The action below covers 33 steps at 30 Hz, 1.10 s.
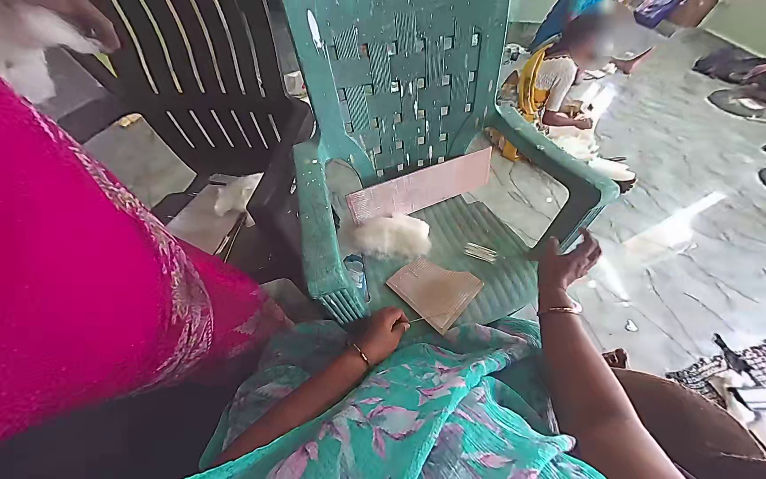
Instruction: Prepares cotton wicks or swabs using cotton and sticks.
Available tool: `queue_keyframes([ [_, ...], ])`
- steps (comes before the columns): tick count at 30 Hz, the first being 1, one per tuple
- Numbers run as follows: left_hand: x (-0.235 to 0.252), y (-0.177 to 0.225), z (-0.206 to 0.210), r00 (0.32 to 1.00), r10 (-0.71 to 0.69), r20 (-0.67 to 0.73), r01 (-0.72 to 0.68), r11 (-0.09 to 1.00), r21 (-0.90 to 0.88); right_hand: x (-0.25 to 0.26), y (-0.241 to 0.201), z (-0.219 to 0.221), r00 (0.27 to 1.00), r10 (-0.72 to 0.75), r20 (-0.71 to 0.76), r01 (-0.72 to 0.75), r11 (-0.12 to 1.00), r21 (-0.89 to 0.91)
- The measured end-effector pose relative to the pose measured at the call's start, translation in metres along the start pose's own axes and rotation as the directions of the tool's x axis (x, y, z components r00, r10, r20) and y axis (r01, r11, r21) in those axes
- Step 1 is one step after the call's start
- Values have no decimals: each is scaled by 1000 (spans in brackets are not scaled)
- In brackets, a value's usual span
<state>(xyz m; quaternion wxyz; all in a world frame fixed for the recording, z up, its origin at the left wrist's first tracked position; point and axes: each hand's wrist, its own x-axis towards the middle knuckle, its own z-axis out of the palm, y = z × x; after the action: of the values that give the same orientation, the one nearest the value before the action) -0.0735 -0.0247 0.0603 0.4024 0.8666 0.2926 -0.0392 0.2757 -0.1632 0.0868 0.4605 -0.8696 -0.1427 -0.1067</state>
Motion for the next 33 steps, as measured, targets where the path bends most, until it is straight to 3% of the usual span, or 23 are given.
queue_keyframes([
  [2,-1,0,0,1000,2,-2,-2,1000,-2,23,7,-11,996,83,-25,-78,986,148],
  [5,1,-3,0,1000,11,5,-11,1000,-21,48,28,-17,966,104,235,-193,897,397],
  [8,-1,1,-3,999,-36,15,37,999,-15,56,43,-24,917,65,394,-241,878,415],
  [20,-16,-6,-15,989,-129,65,131,991,-14,23,47,-37,946,98,309,-207,916,343],
  [23,-16,-8,-16,991,-109,73,112,993,-33,14,28,-37,968,157,197,-205,945,255],
  [25,-17,-11,-16,994,-79,78,83,995,-61,-1,10,-32,993,118,15,-119,986,117],
  [27,-16,-17,-14,997,-25,74,32,995,-94,-23,-10,-17,997,-55,-50,57,998,29],
  [29,-16,-21,-14,997,7,79,3,993,-116,-48,-37,6,960,-245,137,243,970,28],
  [31,-16,-22,-17,994,21,103,-8,993,-119,-67,-58,37,828,-357,433,375,926,45],
  [33,-16,-23,-18,993,44,107,-29,990,-141,-79,-67,75,683,-464,564,481,867,131],
])
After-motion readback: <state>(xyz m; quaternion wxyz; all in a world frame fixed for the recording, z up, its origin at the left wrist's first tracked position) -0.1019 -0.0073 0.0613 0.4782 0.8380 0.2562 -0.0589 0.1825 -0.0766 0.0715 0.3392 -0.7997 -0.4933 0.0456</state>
